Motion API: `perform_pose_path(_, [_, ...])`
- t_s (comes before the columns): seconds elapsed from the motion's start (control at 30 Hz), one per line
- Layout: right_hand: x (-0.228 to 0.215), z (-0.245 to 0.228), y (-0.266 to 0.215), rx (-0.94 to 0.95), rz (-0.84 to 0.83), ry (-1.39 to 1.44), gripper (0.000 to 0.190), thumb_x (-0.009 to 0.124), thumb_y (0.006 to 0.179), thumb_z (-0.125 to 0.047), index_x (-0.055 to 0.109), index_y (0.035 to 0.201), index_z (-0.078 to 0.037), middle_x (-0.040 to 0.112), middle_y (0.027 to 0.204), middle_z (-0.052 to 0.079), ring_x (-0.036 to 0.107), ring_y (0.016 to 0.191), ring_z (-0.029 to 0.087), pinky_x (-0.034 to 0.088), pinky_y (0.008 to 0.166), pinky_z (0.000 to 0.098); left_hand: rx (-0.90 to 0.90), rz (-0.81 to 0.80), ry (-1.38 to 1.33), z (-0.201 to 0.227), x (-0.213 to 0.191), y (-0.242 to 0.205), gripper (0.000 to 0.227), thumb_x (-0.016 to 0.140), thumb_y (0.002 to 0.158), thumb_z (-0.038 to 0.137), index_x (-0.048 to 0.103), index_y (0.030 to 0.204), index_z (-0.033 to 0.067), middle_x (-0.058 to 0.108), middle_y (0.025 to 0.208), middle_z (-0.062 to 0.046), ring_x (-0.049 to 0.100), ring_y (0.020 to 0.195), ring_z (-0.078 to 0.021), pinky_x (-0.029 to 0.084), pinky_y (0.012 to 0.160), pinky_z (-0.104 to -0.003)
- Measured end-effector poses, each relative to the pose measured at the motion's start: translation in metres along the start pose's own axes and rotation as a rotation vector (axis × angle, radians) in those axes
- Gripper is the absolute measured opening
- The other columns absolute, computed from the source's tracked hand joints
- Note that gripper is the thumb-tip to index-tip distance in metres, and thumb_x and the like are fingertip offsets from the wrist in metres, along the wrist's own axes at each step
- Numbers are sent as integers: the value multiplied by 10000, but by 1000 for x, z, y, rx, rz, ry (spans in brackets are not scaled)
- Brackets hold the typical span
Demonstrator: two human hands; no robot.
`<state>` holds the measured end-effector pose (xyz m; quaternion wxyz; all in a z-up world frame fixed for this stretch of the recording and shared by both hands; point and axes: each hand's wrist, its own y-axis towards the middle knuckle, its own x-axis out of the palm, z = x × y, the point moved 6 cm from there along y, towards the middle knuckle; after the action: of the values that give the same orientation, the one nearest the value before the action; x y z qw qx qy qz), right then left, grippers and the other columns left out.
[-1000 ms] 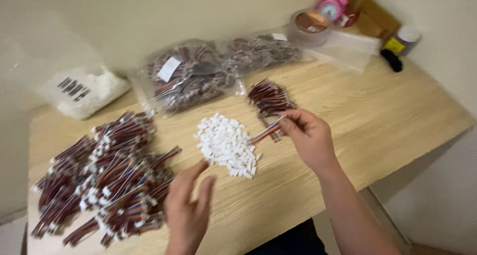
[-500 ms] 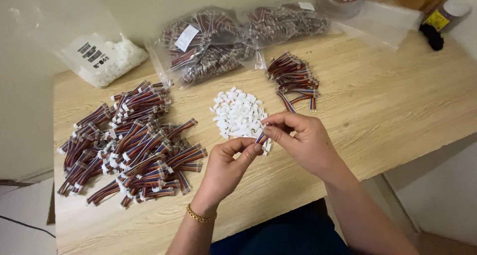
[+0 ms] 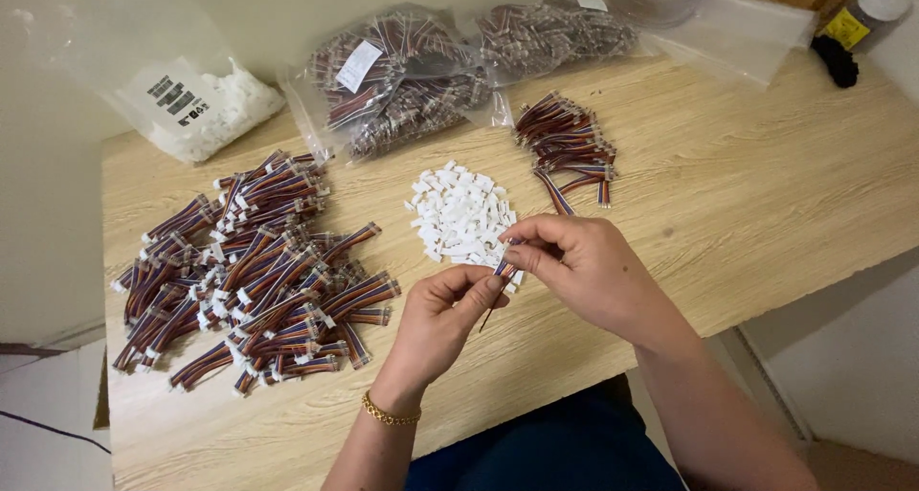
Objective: Attaching white plastic connectors to ribbon cable bundles
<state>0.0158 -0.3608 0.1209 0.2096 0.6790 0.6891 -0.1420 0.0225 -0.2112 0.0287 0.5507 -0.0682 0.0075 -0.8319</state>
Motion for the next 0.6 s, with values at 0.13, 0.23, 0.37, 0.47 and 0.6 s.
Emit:
perform_pose_path(0.13, [2,3,0,10,-21,28,114,685,855,-110,745,939,-63,707,642,109,578,619,152,508,593,324,-23,-5,-58,-9,-1,1,134,690,900,147,749,921,29,677,678,-43,562,704,-103,484,681,-243])
perform_pose_path(0.23, [2,3,0,31,-23,53,112,703,845,-122,753,930,-68,733,652,86,599,615,135,526,609,307,-47,3,-90,-6,0,-1,121,685,899,136,756,916,39,679,667,-36,563,695,-84,468,663,-219])
perform_pose_path(0.37, [1,8,0,30,-39,79,115,703,845,-109,750,937,-58,723,644,81,588,624,131,521,614,302,-63,2,-134,-4,1,-2,121,685,895,127,753,904,28,674,652,-55,567,677,-100,458,646,-223])
perform_pose_path(0.47, [3,14,0,35,-51,98,126,689,854,-100,745,954,-48,715,642,76,582,629,131,519,621,299,-37,2,-108,-3,2,-2,113,686,896,119,750,889,26,660,638,-51,558,662,-108,464,643,-230])
perform_pose_path(0.6, [1,15,-3,19,-8,102,147,705,840,-86,743,979,-57,728,653,75,594,633,114,523,622,286,8,16,-42,-3,1,-3,125,674,910,137,745,873,41,645,586,-51,546,622,-88,473,605,-226])
